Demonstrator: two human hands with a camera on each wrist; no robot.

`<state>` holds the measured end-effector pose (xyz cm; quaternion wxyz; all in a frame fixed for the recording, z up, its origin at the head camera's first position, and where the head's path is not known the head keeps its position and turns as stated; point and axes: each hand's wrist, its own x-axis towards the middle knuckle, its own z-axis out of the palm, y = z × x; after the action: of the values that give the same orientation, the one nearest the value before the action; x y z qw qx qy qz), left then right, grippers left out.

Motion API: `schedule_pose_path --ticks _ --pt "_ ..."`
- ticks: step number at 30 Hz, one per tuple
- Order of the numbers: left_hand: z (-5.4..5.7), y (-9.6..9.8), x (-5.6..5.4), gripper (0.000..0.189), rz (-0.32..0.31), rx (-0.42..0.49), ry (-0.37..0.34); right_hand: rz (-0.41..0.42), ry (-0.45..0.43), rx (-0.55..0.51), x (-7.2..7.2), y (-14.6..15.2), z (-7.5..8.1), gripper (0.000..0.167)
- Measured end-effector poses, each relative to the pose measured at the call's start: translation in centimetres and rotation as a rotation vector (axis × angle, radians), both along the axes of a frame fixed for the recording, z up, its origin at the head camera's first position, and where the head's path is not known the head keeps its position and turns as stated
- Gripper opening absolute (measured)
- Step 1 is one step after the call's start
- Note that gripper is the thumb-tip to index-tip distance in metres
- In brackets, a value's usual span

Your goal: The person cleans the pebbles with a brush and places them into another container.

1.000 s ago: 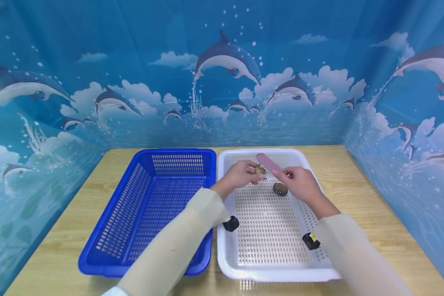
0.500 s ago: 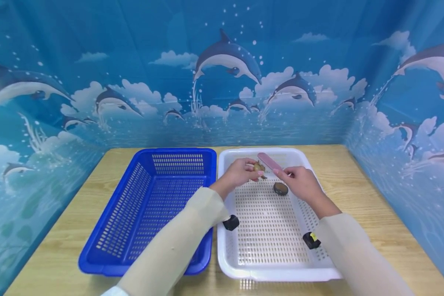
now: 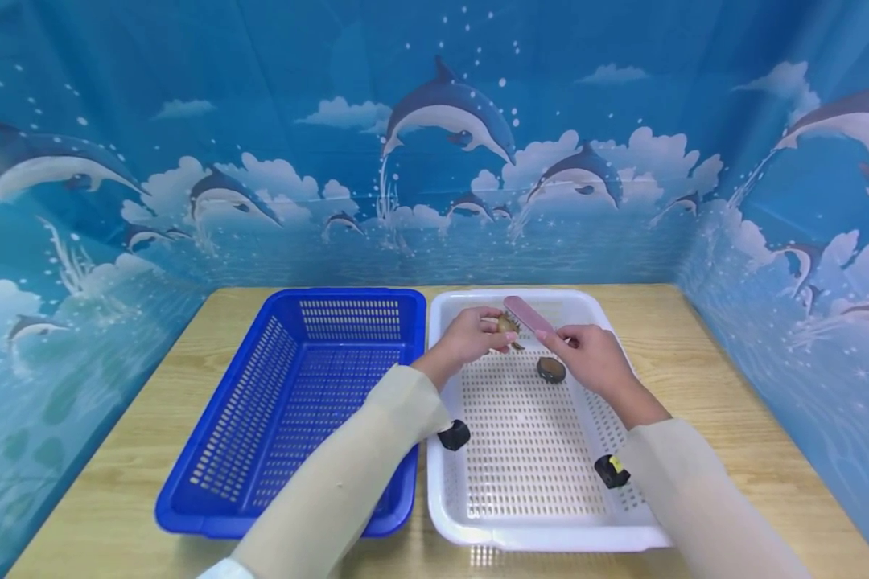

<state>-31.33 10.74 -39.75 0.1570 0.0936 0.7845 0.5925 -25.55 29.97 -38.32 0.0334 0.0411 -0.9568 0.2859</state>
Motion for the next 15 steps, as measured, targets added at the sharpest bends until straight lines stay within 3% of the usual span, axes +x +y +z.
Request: schedule_pose_path --ticks 15 --pt "0.21 -0.14 0.27 0.045 -0.008 0.006 0.000 0.064 0.054 -0.019 -0.17 0.00 -0.45 0.049"
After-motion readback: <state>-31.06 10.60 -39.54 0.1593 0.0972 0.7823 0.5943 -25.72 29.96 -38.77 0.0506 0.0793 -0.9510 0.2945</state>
